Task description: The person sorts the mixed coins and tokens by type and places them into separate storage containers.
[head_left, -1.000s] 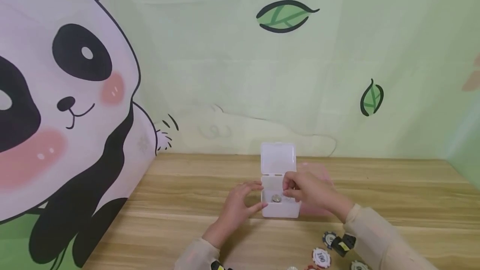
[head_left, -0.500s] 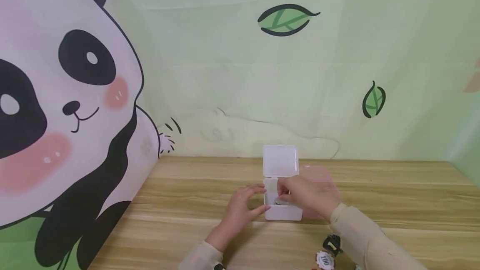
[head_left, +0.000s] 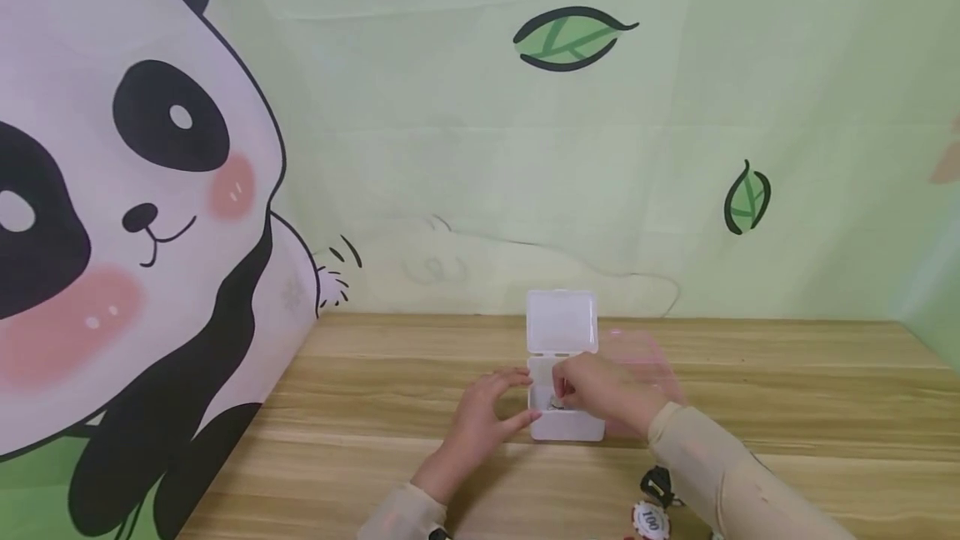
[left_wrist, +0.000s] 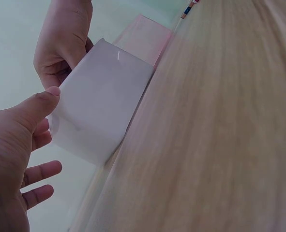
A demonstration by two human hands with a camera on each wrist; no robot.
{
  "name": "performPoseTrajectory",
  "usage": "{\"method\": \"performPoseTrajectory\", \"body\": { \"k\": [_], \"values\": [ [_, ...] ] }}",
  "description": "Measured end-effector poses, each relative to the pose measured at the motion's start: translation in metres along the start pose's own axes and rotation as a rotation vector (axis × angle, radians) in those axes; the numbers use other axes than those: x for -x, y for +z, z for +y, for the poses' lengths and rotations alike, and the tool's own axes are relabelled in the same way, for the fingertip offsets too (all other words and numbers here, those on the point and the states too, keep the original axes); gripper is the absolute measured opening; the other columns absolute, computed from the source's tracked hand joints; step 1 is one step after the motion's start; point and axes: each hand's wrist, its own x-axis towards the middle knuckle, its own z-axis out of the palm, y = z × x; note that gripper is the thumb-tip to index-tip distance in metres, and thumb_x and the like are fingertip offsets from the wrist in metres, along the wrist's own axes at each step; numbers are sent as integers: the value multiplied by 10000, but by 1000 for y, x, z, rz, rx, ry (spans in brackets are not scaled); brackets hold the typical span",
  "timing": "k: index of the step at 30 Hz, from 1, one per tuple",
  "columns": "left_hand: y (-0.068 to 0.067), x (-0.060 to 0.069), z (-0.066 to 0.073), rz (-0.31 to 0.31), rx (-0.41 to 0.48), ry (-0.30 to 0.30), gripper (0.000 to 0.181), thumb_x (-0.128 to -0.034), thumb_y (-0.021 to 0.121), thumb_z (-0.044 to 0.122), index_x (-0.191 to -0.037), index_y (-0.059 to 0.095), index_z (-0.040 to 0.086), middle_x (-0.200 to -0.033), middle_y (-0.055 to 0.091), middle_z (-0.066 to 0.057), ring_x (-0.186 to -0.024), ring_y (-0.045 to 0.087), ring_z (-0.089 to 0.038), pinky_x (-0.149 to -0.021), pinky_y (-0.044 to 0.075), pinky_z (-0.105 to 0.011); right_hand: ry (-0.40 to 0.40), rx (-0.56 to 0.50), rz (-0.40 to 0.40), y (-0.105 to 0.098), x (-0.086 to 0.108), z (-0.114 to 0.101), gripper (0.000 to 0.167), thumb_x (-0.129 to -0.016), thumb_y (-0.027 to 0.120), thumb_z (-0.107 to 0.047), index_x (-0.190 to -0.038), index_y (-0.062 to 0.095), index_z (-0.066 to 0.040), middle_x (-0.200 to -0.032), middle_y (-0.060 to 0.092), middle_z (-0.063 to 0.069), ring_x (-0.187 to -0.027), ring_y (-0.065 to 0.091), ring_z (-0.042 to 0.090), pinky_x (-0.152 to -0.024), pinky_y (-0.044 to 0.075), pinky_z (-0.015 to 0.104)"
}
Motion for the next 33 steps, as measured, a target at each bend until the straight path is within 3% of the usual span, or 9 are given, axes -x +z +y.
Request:
{"method": "performPoseTrajectory", "body": {
  "k": [17,28,33],
  "values": [
    [1,1,-1,-3,8,-12,422,-791,769,272,-1159,654,99,-1279,646,-28,-1200,589,-236,-1035,445,-468,14,6,22,-2,3,0,161,-802,701,-27,-719,591,-110,-641,553,-61,-581,435,47,-518,359,172],
    [0,1,0,-1,6,-4,403,-794,772,252,-1149,658,100,-1266,653,-31,-1188,597,-236,-1022,457,-458,29,32,23,-10,10,-5,121,-823,721,-83,-764,623,-121,-717,634,-40,-650,516,50,-596,441,190],
    [1,1,-1,7,2,0,415,-781,778,253,-1149,655,106,-1262,654,-29,-1175,603,-234,-1019,460,-454,75,22,25,-15,15,-10,112,-830,723,-101,-772,632,-134,-742,651,-41,-671,531,58,-622,460,209]
  ]
}}
